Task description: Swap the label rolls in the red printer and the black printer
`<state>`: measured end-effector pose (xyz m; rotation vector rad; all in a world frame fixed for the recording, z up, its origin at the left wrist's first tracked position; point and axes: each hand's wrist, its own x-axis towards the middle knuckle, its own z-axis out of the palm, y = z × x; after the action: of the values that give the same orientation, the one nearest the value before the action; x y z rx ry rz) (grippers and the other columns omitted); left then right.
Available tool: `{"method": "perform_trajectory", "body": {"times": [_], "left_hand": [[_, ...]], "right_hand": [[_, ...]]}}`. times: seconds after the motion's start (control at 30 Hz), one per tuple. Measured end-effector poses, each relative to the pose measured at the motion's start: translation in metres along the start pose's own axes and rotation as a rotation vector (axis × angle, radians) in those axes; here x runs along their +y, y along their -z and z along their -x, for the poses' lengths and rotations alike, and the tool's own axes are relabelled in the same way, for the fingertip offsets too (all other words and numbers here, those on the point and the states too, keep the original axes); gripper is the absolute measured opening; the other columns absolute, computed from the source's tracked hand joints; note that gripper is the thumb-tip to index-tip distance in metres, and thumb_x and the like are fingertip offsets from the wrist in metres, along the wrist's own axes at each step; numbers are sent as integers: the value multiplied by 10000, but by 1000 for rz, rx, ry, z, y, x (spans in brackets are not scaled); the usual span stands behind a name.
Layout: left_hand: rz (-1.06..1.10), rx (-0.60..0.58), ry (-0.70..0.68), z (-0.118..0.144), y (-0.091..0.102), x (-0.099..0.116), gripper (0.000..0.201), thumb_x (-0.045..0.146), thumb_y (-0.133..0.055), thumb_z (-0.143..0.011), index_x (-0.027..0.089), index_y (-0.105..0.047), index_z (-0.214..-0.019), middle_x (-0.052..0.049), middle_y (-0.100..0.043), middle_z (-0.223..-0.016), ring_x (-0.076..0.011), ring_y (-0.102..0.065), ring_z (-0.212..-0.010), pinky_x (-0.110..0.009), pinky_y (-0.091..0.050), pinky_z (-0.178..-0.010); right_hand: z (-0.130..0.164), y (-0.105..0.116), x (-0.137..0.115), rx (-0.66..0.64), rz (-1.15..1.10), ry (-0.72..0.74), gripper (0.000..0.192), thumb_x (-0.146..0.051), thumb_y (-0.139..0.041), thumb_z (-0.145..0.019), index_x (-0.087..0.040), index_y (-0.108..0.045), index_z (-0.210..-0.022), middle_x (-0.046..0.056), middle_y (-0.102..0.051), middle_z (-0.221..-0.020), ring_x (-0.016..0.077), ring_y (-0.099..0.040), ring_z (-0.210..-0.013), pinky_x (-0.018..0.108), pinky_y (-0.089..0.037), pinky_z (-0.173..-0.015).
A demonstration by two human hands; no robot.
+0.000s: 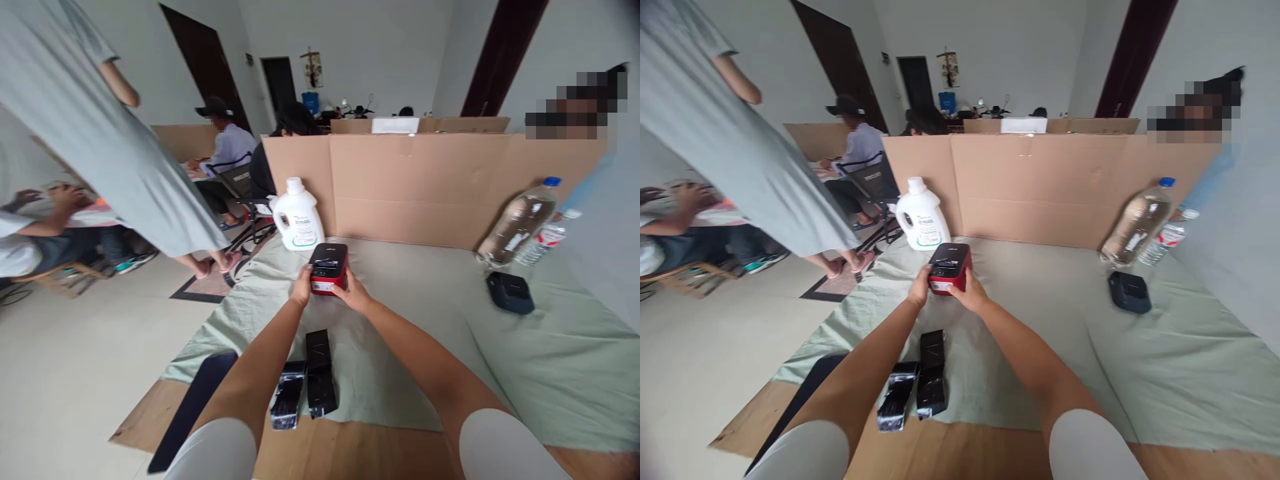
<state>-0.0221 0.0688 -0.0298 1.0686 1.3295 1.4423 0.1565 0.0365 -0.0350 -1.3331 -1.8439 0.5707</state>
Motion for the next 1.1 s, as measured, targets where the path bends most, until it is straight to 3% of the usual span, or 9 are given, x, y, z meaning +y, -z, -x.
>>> {"method": "perform_trajectory", "body": {"times": [0.17,0.23,0.3,0.37,0.5,0.63,0.8,0.97,1.1], "left_hand": [[-510,468,-212,38,-10,3,406,364,-474,-865,135,-492,-1200,-159,-513,-1290,-295,-434,-1250,-462,-323,-1069],[-643,475,-405,60,-23,6,453,334,-526,-824,111,-479,-1215,-192,-471,-1314,-325,-406,-1265,-500,-304,-1074],[-707,288,-547,82,-47,8,418,311,-538,-809,120,-508,-1179,-184,-521,-1250,-324,-453,-1217,-499,-334,-1055],[-756,1,-596,100,-81,7,365,295,-526,-815,138,-547,-1143,-167,-581,-1180,-315,-504,-1171,-488,-371,-1031],[-877,-480,-568,133,-153,-8,450,337,-529,-840,172,-544,-1258,-170,-532,-1355,-348,-407,-1331,-541,-305,-1086],[-947,-746,-586,171,-183,-26,553,463,-524,-864,231,-494,-1364,-143,-382,-1512,-377,-223,-1442,-626,-115,-1136],[-1001,-924,-635,219,-162,-31,587,525,-454,-904,284,-414,-1438,-101,-279,-1569,-343,-143,-1471,-606,-61,-1156],[-985,-1035,-718,247,-138,-21,595,582,-449,-894,351,-388,-1438,-55,-244,-1586,-331,-106,-1479,-609,-40,-1155],[-861,-990,-743,247,-134,-18,512,462,-592,-828,262,-532,-1295,-112,-463,-1440,-350,-307,-1402,-614,-160,-1139]], "right_hand": [[23,105,62,62,299,-188,628,-543,-711,-707,-213,-594,-1228,141,-540,-1373,330,-423,-1321,512,-289,-1100],[34,166,90,180,398,-318,642,-563,-607,-784,-124,-571,-1250,220,-434,-1438,383,-276,-1397,583,-163,-1111],[46,225,116,283,473,-420,688,-554,-485,-857,-24,-510,-1295,286,-301,-1484,426,-114,-1436,620,-85,-1087],[60,271,140,370,637,-581,704,-519,-583,-810,-46,-492,-1323,291,-229,-1517,456,-54,-1431,650,-74,-1068],[90,318,172,317,784,-896,778,-468,-696,-736,-191,-427,-1411,270,-165,-1545,490,-178,-1392,647,-198,-1012],[115,324,180,264,771,-905,815,-445,-683,-747,-273,-339,-1466,245,-219,-1515,452,-361,-1297,568,-300,-970],[133,311,159,337,752,-814,788,-458,-708,-685,-253,-451,-1401,216,-371,-1387,438,-411,-1214,558,-336,-945],[151,250,106,419,669,-452,745,-475,-694,-663,-249,-506,-1348,180,-404,-1356,393,-467,-1123,561,-385,-915],[170,182,63,361,624,-255,669,-478,-666,-692,-228,-539,-1300,187,-420,-1354,380,-483,-1106,551,-417,-884]]}}
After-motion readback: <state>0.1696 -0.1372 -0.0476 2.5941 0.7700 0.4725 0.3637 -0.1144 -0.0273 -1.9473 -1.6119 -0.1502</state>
